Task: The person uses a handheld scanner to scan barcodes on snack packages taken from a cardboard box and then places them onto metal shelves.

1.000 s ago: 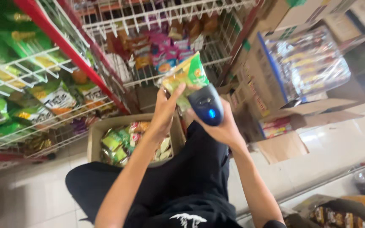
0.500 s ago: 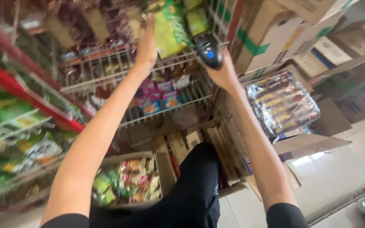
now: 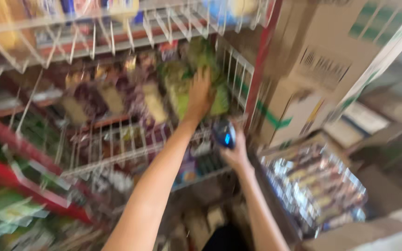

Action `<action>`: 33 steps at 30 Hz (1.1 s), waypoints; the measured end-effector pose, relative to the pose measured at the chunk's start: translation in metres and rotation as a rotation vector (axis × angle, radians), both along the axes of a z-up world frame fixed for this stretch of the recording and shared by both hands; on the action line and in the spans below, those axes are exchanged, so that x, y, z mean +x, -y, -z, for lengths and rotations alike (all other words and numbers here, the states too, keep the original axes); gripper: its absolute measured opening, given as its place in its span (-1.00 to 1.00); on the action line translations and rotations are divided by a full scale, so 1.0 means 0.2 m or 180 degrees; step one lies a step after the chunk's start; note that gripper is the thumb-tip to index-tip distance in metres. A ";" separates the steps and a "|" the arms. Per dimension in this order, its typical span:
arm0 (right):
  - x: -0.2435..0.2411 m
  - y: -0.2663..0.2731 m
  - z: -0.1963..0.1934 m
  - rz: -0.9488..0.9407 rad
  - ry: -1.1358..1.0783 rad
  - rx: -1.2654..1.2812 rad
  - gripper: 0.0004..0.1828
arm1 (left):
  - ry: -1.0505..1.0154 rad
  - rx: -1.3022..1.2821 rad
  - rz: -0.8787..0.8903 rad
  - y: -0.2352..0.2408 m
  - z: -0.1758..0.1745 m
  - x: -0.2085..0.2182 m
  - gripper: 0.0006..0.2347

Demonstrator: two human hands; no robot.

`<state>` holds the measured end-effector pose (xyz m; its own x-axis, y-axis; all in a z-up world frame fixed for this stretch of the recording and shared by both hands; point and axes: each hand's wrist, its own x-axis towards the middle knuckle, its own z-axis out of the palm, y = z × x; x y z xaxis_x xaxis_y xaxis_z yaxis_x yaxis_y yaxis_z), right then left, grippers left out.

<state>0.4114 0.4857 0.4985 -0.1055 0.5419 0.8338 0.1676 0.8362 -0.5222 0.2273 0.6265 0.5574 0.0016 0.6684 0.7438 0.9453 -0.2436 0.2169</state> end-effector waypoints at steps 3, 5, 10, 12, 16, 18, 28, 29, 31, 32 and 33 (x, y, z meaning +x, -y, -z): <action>-0.01 -0.05 0.06 0.0365 0.0254 -0.0211 -0.43 | -0.0538 -0.0611 0.0101 0.14 -0.06 0.08 -0.18; -0.04 -0.04 0.06 0.0328 0.0105 -0.0347 -0.43 | -0.1620 -0.1043 0.0134 0.10 -0.06 0.08 -0.10; -0.08 0.01 0.00 0.0049 -0.0407 -0.0643 -0.35 | -0.2438 -0.0204 -0.0381 -0.09 0.11 0.05 -0.20; -0.07 0.02 -0.02 0.0112 -0.0271 -0.0606 -0.41 | -0.2514 0.0195 -0.0463 -0.15 0.18 0.06 -0.24; -0.07 0.04 -0.04 0.0156 -0.0219 -0.0438 -0.42 | -0.2464 -0.0134 -0.0582 -0.18 0.20 0.07 -0.25; -0.08 0.04 -0.04 0.0120 -0.0313 -0.0412 -0.44 | -0.2326 -0.0321 -0.0535 -0.18 0.18 0.05 -0.26; -0.11 -0.06 0.13 -0.0461 -0.0896 -0.1116 -0.43 | -0.1103 0.0429 0.0472 0.43 -0.25 0.08 -0.51; -0.11 -0.10 0.11 -0.0483 -0.0897 -0.1087 -0.43 | -0.0858 0.0429 0.0464 0.55 -0.28 0.05 -0.62; -0.11 -0.07 0.09 -0.0381 -0.0919 -0.0980 -0.36 | 0.0197 0.0282 0.0772 0.90 -0.19 -0.01 -0.77; -0.09 0.00 0.08 -0.0308 -0.0904 -0.1186 -0.36 | 0.0268 0.0518 0.0823 1.11 -0.08 -0.05 -0.74; -0.09 0.05 0.03 -0.0230 -0.0882 -0.1391 -0.37 | 0.0333 0.0758 0.0864 1.31 0.05 -0.09 -0.71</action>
